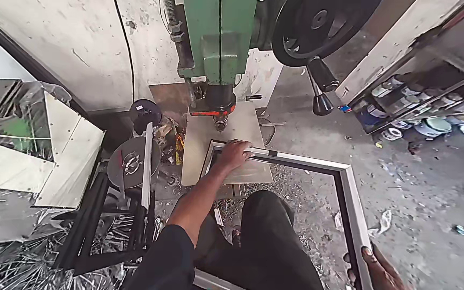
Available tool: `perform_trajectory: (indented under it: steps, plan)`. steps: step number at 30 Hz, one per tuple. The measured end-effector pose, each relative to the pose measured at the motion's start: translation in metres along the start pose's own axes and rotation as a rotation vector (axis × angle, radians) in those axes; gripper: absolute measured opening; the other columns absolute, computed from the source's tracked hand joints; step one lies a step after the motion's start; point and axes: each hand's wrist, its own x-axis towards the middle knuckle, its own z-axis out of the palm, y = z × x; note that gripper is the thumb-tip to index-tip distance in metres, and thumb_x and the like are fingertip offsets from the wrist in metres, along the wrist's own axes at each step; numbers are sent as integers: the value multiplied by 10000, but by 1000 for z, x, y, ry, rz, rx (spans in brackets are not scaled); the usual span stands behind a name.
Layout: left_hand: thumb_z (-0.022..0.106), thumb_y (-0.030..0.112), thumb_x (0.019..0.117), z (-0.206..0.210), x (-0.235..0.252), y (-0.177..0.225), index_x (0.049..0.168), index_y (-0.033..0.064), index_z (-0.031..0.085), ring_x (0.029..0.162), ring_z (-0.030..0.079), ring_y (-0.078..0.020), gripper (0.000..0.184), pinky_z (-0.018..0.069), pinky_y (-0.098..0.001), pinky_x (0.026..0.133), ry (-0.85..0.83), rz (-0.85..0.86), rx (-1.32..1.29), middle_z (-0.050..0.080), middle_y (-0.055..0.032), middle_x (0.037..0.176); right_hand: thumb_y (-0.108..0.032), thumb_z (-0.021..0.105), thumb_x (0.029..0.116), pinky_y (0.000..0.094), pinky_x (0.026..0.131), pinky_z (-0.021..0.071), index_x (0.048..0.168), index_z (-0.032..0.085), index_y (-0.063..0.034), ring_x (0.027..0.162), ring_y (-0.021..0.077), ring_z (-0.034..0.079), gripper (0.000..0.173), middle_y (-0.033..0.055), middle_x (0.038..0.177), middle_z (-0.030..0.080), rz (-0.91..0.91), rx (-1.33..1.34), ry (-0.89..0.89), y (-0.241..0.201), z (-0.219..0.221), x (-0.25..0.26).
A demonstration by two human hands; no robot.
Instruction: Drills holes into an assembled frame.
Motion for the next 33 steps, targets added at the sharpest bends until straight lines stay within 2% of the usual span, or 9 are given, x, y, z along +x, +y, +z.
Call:
perform_trajectory:
  steps: [9,13,20,22,24,25,28,30,33]
  plan:
    - [674,405,986,1,7,-6,1127,225,801,1021,701,-212,262,482,-467,1028,47,31,-31,786,-11,1034,-374,291,1114,383,546,615,1593,170,-188,635,179,686,527,37,932,679,3,-15,-6,1,-1,4]
    - [632,466,999,5,7,-4,1116,253,793,1069,680,-187,292,407,-483,1094,57,-49,21,781,27,1048,-391,286,1117,385,553,618,1594,167,-199,627,186,691,528,43,913,687,24,-5,12,2,0,5]
    - [642,425,1002,-1,12,-3,1115,233,798,1064,673,-200,271,422,-477,1088,-5,-70,-73,778,10,1040,-409,300,1112,396,561,620,1578,176,-196,634,190,693,527,37,929,692,15,9,-5,4,1,3]
    - [615,428,1016,0,12,-3,1130,231,794,1101,666,-202,289,408,-473,1103,-17,-82,-78,778,12,1072,-395,333,1113,387,650,640,1583,209,-168,766,169,726,536,49,1082,694,-28,-70,70,4,2,4]
    - [575,434,1032,5,8,-2,1145,212,786,1129,664,-207,326,400,-475,1118,8,-95,-66,775,3,1104,-426,373,1100,328,1040,519,1661,71,-134,1253,113,593,701,124,1547,464,-136,-288,150,-1,0,5]
    - [553,435,1040,8,6,1,1145,194,778,1144,666,-210,346,399,-478,1124,35,-102,-53,771,-5,1118,-441,410,1081,352,1122,444,1656,45,-82,1375,175,500,770,216,1617,341,-218,-363,202,-8,0,10]
    - [549,429,1037,15,7,3,1127,163,768,1164,665,-213,357,399,-476,1134,87,-102,-63,766,-20,1122,-410,451,1060,361,1070,474,1602,165,65,1319,237,538,776,333,1562,348,-488,-422,341,-52,0,31]
    - [561,429,1032,13,9,1,1139,160,764,1183,653,-217,354,375,-490,1147,49,-108,-107,762,-25,1133,-404,456,1065,344,1050,499,1565,277,84,1261,181,591,721,277,1454,518,-673,-433,377,-101,6,40]
    - [583,436,1021,8,15,-1,1164,174,761,1180,642,-214,347,339,-499,1170,-16,-132,-149,760,-17,1132,-318,472,1064,368,1076,497,1536,353,63,1291,175,574,618,204,1454,539,-973,-453,372,-204,25,44]
